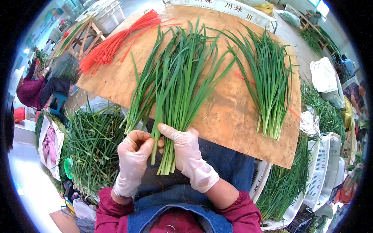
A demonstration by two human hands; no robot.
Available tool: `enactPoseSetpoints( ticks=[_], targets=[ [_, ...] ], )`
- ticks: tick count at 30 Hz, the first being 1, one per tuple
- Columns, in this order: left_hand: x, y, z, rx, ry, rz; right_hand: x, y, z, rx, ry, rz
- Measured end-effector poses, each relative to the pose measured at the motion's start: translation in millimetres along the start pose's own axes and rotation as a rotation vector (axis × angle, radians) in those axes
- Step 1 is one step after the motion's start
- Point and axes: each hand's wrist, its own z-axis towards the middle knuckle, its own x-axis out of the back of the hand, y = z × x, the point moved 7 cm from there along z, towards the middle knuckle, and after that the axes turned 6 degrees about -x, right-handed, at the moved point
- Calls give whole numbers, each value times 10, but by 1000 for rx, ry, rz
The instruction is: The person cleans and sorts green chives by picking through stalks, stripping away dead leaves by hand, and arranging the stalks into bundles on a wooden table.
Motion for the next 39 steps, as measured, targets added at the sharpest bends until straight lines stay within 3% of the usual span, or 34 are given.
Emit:
enactPoseSetpoints(
  ticks=[5, 12, 14, 18, 20, 24, 28, 29, 32, 34, 39],
  targets=[
    [15, 243, -203, -488, 64, 420, -22, 4, 2, -14, -5, -29],
    [752, 112, -624, -407, 519, -64, 32, 86, 34, -51, 11, 73],
    [1021, 30, -768, -373, 662, -74, 10, 77, -1, -49, 28, 78],
    [885, -26, -777, -379, 556, -2, -127, 137, -167, -22, 3, -63],
    [684, -36, -708, -403, 392, 126, -134, 218, -195, -35, -6, -58],
    [187, 317, -567, -700, 109, 319, -136, 187, -154, 70, -40, -56],
    [120, 234, -521, -552, 13, 117, -49, 160, -169, 25, -9, -81],
    [143, 157, -527, -394, -3, -26, -36, 159, -176, 21, -6, -57],
    [302, 119, -559, -171, 138, -420, 15, 131, -180, 12, 40, -43],
    [415, 110, -571, -188, 187, -611, 83, 128, -117, 20, 67, -23],
    [842, 38, -600, -233, 348, -523, 157, 119, -81, 34, -56, 34]
  ],
)
